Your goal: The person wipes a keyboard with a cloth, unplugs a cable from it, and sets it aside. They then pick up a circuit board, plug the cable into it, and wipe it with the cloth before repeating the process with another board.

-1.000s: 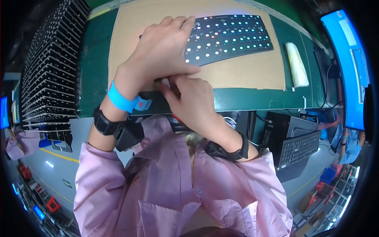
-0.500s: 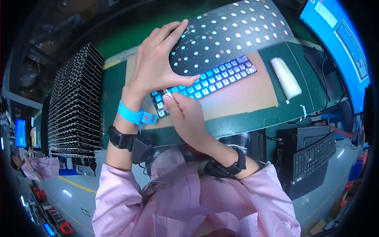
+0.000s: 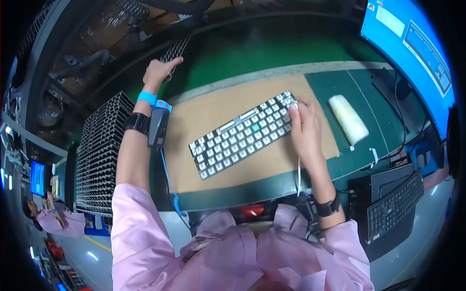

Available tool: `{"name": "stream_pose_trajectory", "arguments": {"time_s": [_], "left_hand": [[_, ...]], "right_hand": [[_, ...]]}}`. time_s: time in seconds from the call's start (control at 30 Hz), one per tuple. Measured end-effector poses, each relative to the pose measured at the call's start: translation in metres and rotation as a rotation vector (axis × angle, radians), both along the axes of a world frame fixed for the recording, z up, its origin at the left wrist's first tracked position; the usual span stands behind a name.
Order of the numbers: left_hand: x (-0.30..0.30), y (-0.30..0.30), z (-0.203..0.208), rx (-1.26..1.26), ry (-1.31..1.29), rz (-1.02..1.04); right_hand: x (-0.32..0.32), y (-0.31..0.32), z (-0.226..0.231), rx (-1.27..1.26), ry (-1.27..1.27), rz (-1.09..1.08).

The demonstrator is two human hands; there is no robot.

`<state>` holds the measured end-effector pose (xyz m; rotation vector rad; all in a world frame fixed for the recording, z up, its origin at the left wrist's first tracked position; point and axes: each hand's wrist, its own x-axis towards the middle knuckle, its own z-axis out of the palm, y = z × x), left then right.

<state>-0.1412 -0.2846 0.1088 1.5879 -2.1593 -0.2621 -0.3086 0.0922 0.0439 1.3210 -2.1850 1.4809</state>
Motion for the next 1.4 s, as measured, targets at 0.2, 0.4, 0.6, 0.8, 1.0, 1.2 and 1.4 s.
{"name": "stream_pose_trajectory", "arguments": {"time_s": [0.2, 0.4, 0.6, 0.8, 1.0, 1.2, 1.4], "left_hand": [[-0.048, -0.057, -0.063, 0.088, 0.024, 0.108], [-0.099, -0.020, -0.032, 0.013, 0.180, 0.176], [0.012, 0.155, 0.109, -0.201, 0.307, -0.540], [0.176, 0.358, 0.151, -0.807, -0.049, 0.226], [0.281, 0.334, 0.055, -0.514, -0.600, -0.026], [0.344, 0.306, -0.043, -0.636, -0.483, -0.100], [0.344, 0.308, -0.030, -0.748, -0.485, 0.077]], "right_hand": [[-0.029, 0.005, -0.027, 0.249, -0.096, -0.038], [-0.025, 0.019, -0.018, 0.177, -0.143, -0.074], [-0.007, 0.050, -0.019, 0.201, -0.372, -0.177], [-0.025, 0.061, -0.042, 0.058, -0.401, 0.003], [-0.034, 0.062, -0.049, 0.058, -0.363, 0.025], [-0.044, 0.062, -0.058, 0.004, -0.393, 0.073], [-0.046, 0.062, -0.060, 0.049, -0.302, 0.052]]}}
